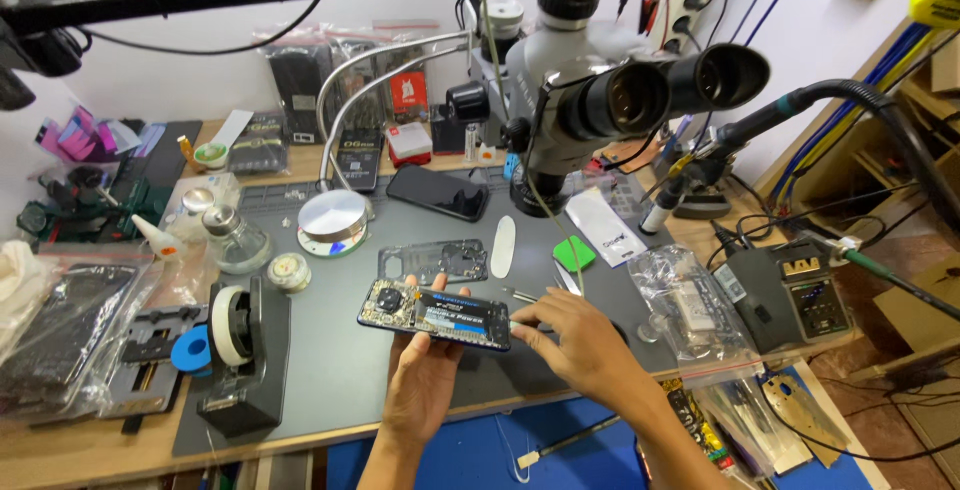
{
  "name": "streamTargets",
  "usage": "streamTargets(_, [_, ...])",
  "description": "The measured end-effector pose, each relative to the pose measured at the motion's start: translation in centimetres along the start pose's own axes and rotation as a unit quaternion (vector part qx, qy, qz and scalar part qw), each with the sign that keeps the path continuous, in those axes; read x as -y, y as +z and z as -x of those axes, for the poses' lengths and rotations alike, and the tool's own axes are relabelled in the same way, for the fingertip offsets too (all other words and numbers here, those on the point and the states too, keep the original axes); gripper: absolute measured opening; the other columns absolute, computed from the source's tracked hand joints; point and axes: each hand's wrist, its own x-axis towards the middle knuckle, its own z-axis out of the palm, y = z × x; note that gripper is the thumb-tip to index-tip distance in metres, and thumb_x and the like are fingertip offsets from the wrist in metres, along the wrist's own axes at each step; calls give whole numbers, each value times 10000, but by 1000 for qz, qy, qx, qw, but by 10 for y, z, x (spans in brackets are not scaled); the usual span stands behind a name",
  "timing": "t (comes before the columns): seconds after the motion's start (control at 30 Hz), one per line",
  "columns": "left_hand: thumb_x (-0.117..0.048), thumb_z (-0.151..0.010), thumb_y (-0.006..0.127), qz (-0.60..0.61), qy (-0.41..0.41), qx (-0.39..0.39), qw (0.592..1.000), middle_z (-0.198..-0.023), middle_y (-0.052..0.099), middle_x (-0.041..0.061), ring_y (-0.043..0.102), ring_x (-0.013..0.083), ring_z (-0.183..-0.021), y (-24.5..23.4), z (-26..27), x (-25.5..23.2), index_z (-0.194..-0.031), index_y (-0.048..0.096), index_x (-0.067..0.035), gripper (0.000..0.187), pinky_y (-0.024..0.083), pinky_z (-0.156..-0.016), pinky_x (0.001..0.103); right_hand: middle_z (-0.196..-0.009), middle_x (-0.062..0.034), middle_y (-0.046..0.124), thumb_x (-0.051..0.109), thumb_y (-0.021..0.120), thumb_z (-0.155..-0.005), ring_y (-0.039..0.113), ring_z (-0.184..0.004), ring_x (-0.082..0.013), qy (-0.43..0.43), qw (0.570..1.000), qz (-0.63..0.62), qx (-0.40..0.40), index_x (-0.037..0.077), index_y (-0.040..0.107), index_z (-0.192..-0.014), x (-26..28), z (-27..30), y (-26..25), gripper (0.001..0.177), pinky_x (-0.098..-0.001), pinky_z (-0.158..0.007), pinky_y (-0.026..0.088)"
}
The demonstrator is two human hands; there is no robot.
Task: The person works on the internal components of a disassembled smartphone, using a toothbrush to clean the motherboard and battery area. They also use a small brush to clean specific connectors and wipe the device with a cloth.
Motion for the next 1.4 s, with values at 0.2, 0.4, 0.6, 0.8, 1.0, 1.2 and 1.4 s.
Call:
streamTargets(0.2, [4, -1042, 585, 16, -25, -36, 999, -1688, 327, 162, 453, 331, -1454, 5, -2, 0, -1686, 108, -242, 839, 423, -1165, 519, -959, -30, 767, 252, 690, -986, 702, -909, -263, -81, 988, 60, -114, 112, 705, -1028, -14, -2, 32, 147, -495, -1156, 448])
streamTargets(0.4, [-29, -991, 583, -14, -37, -102, 994, -1621, 449, 159, 524, 312, -1395, 14, -6, -6, -1669, 207, -209, 796, 483, -1112, 475, -1020, -54, 745, 199, 712, -975, 689, -960, -249, -120, 984, 59, -116, 94, 681, -1082, -20, -2, 44, 154, -511, -1169, 446])
streamTargets(0.6, [54, -991, 519, -5, -19, -113, 993, -1660, 346, 269, 408, 459, -1478, 6, -5, -2, -1646, 282, -92, 712, 459, -1172, 572, -902, -37, 712, 188, 775, -940, 734, -941, -228, -169, 964, 79, -190, 118, 753, -1063, -19, -5, 55, 144, -444, -1126, 486])
streamTargets(0.8, [75, -989, 510, -4, -16, -125, 992, -1650, 388, 241, 397, 429, -1494, 8, -5, -2, -1650, 288, -108, 721, 452, -1167, 587, -874, -43, 713, 179, 810, -904, 736, -903, -233, -192, 956, 55, -214, 106, 758, -1020, -17, -5, 67, 147, -456, -1102, 514])
streamTargets(1.0, [116, -993, 495, 12, -11, -111, 994, -1666, 334, 253, 369, 481, -1486, 6, -4, 0, -1667, 239, -135, 763, 457, -1157, 618, -885, -50, 730, 191, 803, -908, 741, -919, -242, -181, 960, 65, -205, 102, 747, -1022, -18, -4, 71, 155, -458, -1106, 511])
streamTargets(1.2, [138, -980, 489, -9, -7, -115, 993, -1659, 377, 220, 391, 452, -1484, 4, -3, 3, -1667, 251, -177, 792, 443, -1165, 609, -1032, -95, 795, 255, 791, -906, 756, -1064, -304, -41, 991, -42, -120, 69, 723, -1180, 5, -8, 51, 338, -479, -1111, 499])
streamTargets(1.4, [142, -970, 515, -30, -24, -101, 994, -1650, 375, 251, 416, 447, -1472, 13, -2, 1, -1673, 214, -148, 817, 437, -1171, 591, -1002, -129, 827, 290, 689, -979, 790, -983, -315, 44, 996, -64, -51, 117, 734, -1318, 26, -24, 38, 383, -438, -948, 579])
